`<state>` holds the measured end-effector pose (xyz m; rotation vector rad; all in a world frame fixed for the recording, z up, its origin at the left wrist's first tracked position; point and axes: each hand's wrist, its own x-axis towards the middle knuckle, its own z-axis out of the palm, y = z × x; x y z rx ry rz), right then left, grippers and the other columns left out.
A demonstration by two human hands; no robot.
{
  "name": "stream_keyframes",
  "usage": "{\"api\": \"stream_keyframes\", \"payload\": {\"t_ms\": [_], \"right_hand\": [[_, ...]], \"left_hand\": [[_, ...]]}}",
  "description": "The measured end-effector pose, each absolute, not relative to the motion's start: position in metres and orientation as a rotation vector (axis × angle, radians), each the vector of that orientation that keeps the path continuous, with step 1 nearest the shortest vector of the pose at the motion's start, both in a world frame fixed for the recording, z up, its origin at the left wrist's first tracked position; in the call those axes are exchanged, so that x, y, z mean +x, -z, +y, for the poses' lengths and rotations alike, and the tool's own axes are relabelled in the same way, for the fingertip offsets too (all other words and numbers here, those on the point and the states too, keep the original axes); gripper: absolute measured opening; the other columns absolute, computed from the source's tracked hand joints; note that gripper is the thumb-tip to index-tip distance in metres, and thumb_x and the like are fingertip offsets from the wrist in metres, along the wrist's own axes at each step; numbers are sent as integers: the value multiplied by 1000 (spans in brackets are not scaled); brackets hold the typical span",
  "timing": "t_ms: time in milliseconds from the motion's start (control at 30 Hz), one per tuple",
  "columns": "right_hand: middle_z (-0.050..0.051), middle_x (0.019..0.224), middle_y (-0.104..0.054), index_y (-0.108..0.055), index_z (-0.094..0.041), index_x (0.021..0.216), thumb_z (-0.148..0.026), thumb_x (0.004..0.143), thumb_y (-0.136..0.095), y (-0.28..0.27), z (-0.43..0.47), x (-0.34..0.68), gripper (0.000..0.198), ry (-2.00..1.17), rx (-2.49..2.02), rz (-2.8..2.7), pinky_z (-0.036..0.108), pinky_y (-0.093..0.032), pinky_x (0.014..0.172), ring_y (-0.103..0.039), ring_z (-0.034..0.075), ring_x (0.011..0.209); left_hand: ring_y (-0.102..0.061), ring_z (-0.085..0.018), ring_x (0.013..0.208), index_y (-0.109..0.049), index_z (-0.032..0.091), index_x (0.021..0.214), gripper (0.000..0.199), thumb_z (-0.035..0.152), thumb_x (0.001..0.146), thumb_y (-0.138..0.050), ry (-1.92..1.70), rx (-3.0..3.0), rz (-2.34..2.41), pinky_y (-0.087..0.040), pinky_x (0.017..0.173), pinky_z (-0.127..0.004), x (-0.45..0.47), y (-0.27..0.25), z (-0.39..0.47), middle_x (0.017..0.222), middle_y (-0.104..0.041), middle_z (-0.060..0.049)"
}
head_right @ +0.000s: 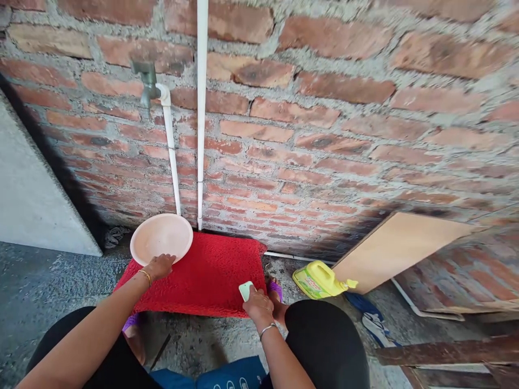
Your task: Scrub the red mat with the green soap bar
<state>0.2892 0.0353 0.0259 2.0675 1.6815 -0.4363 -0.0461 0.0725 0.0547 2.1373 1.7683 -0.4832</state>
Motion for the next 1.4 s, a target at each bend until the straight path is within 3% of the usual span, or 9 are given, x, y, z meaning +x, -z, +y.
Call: {"api": "stream_keyframes", "payload": {"t_ms": [200,333,567,733,967,1133,1400], "right_hand": [[13,129,-59,-55,-26,131,-34,75,-66,-22,42,224,57,618,1946,1987,37,-46,92,-61,28,116],[15,136,-54,-53,-26,132,-30,77,-62,-3,60,183,56,706,1831,2162,40,-44,93,-57,30,122],[11,127,-60,-55,-28,130,-27,76,-63,1,69,276,55,626,2055,1943,34,-45,90,-61,25,114],[16,122,-61,-51,-20,137,-31,85,-52,-22,61,338,53,592,2265,1627,36,-47,90,-65,27,111],[14,127,-60,-55,-25,133,-36,81,-59,-30,68,248,54,618,2071,1969,38,-47,91,-63,28,113],[12,134,-58,-57,-30,131,-30,78,-63,-12,81,188,53,691,1865,2180,36,-46,92,-61,29,115],[11,121,-63,-54,-27,134,-31,81,-58,-7,93,279,53,661,2127,1774,36,-48,89,-65,26,111]], "left_hand": [[-57,-31,120,-52,12,135,52,2,89,-32,508,2167,1871,-47,94,-49,-24,-45,57,126,-59,-23],[-58,-32,117,-52,7,137,50,4,91,-30,563,2175,1944,-48,93,-47,-18,-33,62,122,-60,-25],[-49,-27,133,-45,20,143,50,18,93,-44,614,2056,1807,-42,106,-44,-35,-50,74,144,-50,-18],[-55,-26,128,-51,21,136,44,17,92,-43,580,2009,1832,-44,104,-45,-41,-66,72,140,-56,-16],[-56,-27,126,-54,19,130,40,17,92,-44,589,2040,1841,-45,101,-44,-33,-65,68,134,-59,-17],[-57,-29,124,-53,16,131,41,17,92,-44,641,2067,1826,-44,102,-45,-31,-60,70,134,-59,-19],[-62,-30,116,-58,12,124,39,13,90,-41,677,2132,1734,-48,95,-44,-30,-59,81,124,-64,-21]]}}
